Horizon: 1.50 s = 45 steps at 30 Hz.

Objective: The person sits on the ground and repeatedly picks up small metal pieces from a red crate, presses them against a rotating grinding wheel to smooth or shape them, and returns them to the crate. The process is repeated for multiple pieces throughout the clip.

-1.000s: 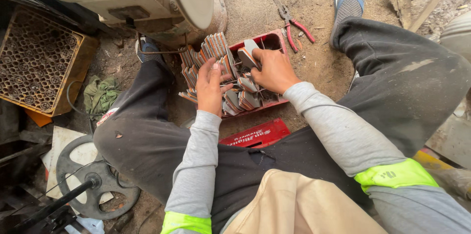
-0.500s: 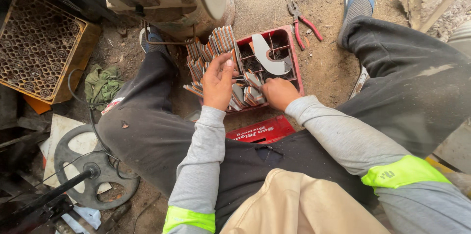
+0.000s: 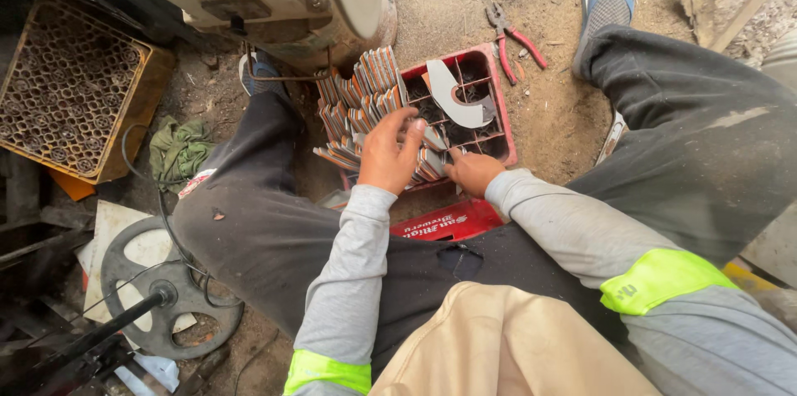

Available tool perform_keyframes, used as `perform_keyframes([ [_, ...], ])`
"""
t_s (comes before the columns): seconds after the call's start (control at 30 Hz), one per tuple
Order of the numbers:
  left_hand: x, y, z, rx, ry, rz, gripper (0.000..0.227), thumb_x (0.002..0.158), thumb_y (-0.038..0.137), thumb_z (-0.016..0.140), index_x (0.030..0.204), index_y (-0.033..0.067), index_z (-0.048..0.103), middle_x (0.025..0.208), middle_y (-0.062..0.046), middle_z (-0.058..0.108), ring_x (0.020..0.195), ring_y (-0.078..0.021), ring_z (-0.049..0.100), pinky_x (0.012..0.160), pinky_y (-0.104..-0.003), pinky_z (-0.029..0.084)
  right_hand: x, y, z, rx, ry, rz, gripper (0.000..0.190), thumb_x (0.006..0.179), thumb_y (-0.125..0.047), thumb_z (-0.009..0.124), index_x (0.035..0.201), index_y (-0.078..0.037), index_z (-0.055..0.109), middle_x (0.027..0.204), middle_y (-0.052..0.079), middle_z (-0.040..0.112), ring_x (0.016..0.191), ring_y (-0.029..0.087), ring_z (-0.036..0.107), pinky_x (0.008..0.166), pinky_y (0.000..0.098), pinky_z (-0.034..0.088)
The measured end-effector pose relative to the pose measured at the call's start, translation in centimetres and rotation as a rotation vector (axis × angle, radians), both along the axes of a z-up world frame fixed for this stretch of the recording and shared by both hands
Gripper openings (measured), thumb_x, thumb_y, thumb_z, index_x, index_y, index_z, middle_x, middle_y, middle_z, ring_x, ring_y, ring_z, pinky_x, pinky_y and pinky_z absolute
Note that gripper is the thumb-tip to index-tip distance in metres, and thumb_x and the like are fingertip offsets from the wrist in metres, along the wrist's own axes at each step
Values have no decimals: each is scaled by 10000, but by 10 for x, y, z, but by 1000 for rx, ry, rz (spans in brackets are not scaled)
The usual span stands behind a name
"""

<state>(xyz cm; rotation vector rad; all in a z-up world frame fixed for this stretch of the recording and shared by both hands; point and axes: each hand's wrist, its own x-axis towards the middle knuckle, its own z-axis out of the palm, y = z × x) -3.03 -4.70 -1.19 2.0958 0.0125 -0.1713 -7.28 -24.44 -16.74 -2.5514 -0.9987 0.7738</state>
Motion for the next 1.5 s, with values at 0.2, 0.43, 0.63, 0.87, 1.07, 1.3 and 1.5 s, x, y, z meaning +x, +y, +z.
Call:
perform_keyframes([
  [0.2,0,6,-6,149,109,-136,338,947,241,689,1197,15,673,1024,-167,716,818,-305,711,768,-420,559,60,5,18,-228,392,-186,344,843,-268,722,1144,-104,701,1154,208,655,1079,428,662,923,507,537],
  [0.43,4,6,-12,195,195,-137,369,934,257,683,1223,27,670,1005,-160,709,818,-313,706,781,-436,550,86,12,1,54,-220,-470,386,702,-153,753,1046,-23,638,1068,203,606,1040,391,582,791,492,509],
  [0.63,7,7,-15,213,210,-161,367,943,267,682,1224,31,665,1046,-161,706,872,-316,703,812,-442,547,87,15,-30,69,-259,-509,209,818,-35,694,1016,-55,629,1062,150,637,1048,362,617,830,476,526],
  [0.87,6,6,-14,215,180,-161,464,934,286,696,1312,31,611,1140,-193,673,1031,-366,683,894,-458,536,107,15,18,279,2,-781,319,803,-54,799,1047,-22,596,1030,170,676,964,401,671,821,486,543],
  [1.07,20,15,7,272,99,-200,823,847,345,783,1486,15,382,1268,-281,589,1171,-451,594,955,-503,493,126,22,111,1040,609,-879,897,809,27,777,1536,-74,261,1048,119,656,938,173,697,824,326,600],
  [1.3,24,-3,20,320,56,-134,645,935,249,650,1480,47,371,1140,-287,675,1006,-487,659,843,-567,515,110,25,176,1189,678,-715,918,880,20,727,1617,-82,190,1155,131,633,1083,182,660,936,331,564],
  [1.5,41,-7,6,193,45,-24,301,1008,168,540,1282,45,562,929,-285,711,914,-510,668,788,-587,518,140,37,169,933,116,-595,602,976,-66,532,1560,-2,400,1395,208,519,1314,302,534,1140,388,422],
])
